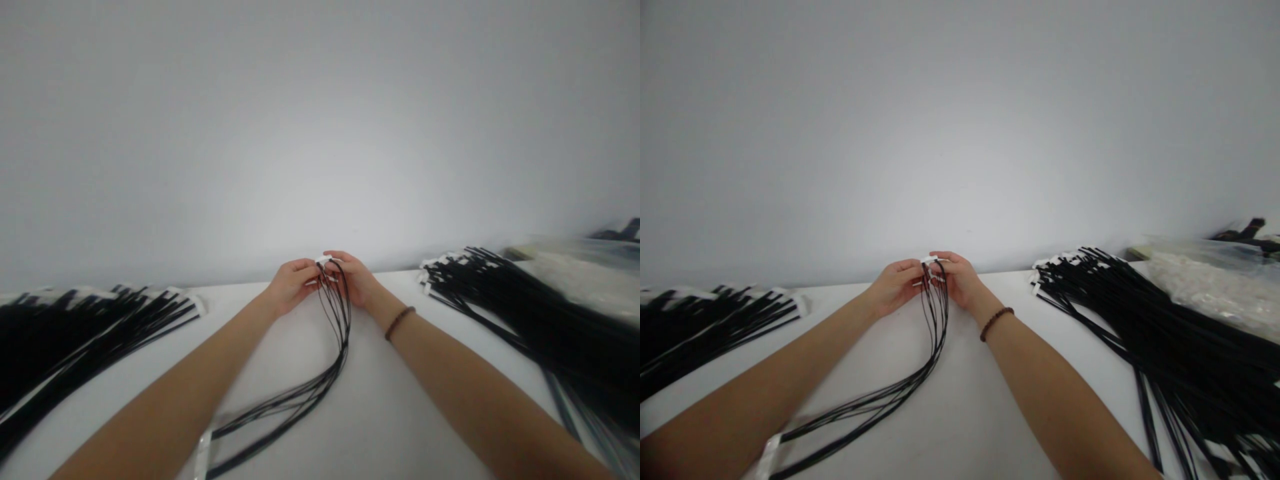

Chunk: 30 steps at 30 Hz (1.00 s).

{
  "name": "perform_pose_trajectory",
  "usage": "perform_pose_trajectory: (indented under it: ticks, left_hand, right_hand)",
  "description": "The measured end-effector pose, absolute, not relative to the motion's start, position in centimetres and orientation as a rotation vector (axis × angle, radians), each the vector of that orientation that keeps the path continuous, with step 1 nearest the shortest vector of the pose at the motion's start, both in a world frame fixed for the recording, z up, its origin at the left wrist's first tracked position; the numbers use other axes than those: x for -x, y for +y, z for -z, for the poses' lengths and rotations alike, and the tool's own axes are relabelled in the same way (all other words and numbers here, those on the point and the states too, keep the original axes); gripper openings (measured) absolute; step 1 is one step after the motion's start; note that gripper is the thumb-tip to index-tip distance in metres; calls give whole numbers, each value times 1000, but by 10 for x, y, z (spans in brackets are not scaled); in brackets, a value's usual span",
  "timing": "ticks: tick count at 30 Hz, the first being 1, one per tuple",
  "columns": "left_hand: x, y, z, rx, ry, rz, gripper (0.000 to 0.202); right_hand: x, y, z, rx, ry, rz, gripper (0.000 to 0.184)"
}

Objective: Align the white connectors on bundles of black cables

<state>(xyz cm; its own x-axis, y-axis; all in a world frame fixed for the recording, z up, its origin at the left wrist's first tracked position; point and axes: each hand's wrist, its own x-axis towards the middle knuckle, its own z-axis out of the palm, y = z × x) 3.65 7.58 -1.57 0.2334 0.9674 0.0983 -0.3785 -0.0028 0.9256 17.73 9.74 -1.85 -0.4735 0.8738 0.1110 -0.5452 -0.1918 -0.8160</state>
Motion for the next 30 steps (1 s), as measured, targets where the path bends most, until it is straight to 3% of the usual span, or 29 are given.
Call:
perform_pose_trajectory:
  ticks: [14,30]
  left_hand:
    - [-37,78,16,-1002,719,-1259,10]
    - [-34,79,15,-1014,708,-1181,13]
  right_hand:
    - [-171,96,21,546,-1241,-1838,22]
    - [-169,91,20,590,-1434,-1769,28]
